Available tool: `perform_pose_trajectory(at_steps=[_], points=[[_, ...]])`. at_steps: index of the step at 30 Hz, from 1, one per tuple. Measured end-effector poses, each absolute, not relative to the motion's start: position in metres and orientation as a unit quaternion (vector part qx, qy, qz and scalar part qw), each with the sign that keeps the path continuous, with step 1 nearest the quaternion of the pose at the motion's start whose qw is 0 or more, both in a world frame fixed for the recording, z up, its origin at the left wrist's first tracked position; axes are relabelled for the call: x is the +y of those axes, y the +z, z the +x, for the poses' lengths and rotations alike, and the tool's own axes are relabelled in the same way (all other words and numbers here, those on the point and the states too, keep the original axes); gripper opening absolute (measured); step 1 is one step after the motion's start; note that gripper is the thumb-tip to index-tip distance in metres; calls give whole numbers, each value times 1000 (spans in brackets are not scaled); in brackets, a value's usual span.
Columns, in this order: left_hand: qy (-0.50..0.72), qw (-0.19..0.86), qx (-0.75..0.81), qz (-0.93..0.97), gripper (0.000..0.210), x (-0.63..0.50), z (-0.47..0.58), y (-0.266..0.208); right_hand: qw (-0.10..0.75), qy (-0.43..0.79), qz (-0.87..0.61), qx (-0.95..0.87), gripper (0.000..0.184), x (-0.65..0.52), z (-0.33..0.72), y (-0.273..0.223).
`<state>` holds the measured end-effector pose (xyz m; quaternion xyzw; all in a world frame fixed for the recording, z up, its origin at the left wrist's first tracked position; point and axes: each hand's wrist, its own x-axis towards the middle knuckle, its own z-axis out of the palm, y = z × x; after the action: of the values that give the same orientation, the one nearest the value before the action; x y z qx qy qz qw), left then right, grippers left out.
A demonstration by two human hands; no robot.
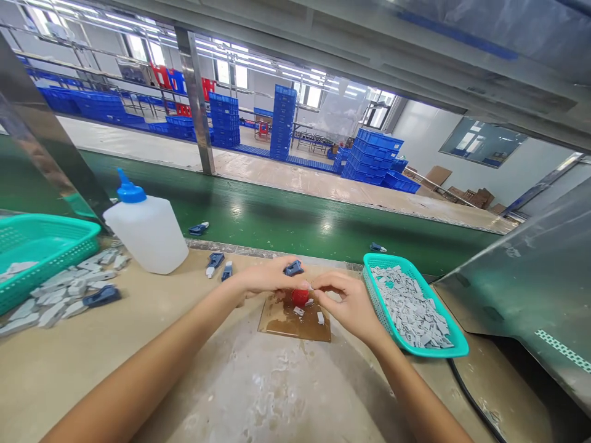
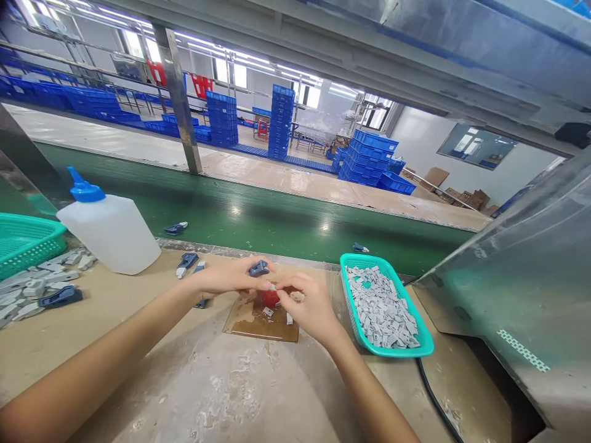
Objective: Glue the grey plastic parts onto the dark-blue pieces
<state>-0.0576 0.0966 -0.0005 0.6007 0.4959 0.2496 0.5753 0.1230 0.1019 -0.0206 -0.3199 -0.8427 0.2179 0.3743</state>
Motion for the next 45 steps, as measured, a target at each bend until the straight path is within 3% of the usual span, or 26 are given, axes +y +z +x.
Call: perform_pose_trajectory(at_steps=[3, 7, 16, 28, 34, 37, 45], points=[[264, 531, 563, 575, 37, 101, -69, -2, 362, 225, -362, -829, 13, 108, 118, -37], [271, 512, 571, 582, 24, 105, -76, -4, 342, 183, -348, -853, 16, 112, 116, -52], [311, 361, 574, 666, 19, 108, -72, -3, 329, 149, -339, -869, 17, 111, 118, -50], [366, 472, 515, 615, 19, 108, -69, -7, 344, 175, -347, -855, 17, 107, 120, -33], [336, 476, 499, 642, 23, 109, -65, -11, 465, 265, -366, -761, 12, 106, 121, -23], [339, 492, 474, 646, 22, 107, -62, -12, 467, 283, -365, -754, 12, 106, 119, -23], [429, 598, 436, 519, 22, 101, -44, -15, 468, 193, -327, -798, 17, 102, 118, -31]])
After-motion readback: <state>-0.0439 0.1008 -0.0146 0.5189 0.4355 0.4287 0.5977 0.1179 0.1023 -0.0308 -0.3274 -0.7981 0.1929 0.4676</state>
